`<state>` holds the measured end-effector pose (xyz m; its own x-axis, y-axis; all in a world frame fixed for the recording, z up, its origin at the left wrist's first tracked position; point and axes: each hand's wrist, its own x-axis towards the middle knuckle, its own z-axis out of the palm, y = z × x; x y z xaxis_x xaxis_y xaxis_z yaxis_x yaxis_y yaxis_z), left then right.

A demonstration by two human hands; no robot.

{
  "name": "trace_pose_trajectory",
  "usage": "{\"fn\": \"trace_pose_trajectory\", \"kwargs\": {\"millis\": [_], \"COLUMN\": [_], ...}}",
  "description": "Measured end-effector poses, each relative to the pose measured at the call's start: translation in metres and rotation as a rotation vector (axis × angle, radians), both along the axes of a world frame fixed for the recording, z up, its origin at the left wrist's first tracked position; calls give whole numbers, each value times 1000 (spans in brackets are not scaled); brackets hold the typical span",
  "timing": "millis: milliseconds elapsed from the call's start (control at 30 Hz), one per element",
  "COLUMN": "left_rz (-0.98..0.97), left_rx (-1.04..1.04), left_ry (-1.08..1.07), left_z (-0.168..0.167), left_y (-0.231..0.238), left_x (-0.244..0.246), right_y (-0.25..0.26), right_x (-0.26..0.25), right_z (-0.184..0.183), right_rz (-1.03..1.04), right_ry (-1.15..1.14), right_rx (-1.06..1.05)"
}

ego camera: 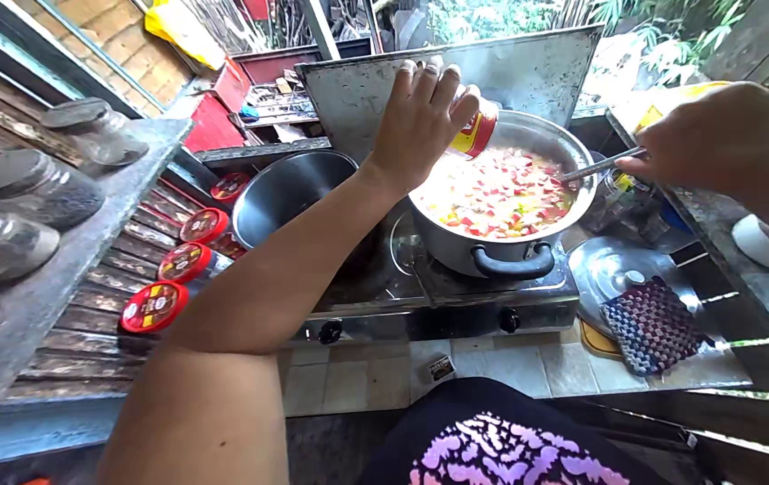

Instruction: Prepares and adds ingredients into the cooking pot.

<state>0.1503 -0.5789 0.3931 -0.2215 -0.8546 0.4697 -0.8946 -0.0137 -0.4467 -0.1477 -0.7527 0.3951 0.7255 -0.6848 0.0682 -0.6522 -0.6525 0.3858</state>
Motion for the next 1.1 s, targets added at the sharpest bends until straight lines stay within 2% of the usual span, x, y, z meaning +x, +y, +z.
{"fn": "trace_pose_trajectory", "kwargs": {"millis": [133,267,433,500,567,633,700,767,867,1000,1100], "left_rz": [7,15,36,42,44,64,73,80,71,46,49], "left_rx": [13,13,11,16,5,-1,-4,3,2,-7,-8], "left_ry": [-10,-9,-5,-7,-21,-39,-48,-37,-14,19,20], "left_z": [-1,-3,-4,-3,-3,-4,-3,-2,0,1,2], "left_y": [2,3,3,3,2,1,0,0,1,1,0], "left_x": [-3,-3,-1,0,3,4,5,5,8,10,9], "right_y": [0,-10,6,-2,-41,-92,-111,-101,-73,-33,-25], "right_x": [3,8,33,37,30,10,6,9,14,17,13], "right_z": [6,-10,-11,-17,-45,-93,-106,-94,-65,-24,-14], "right_rz": [-40,67,-56,-152,-216,-158,-205,-254,-253,-268,-230], "right_ry": [135,165,167,162,109,-28,-126,-200,-231,-171,-146], "right_rx": [77,172,410,478,568,511,567,613,567,400,268]}}
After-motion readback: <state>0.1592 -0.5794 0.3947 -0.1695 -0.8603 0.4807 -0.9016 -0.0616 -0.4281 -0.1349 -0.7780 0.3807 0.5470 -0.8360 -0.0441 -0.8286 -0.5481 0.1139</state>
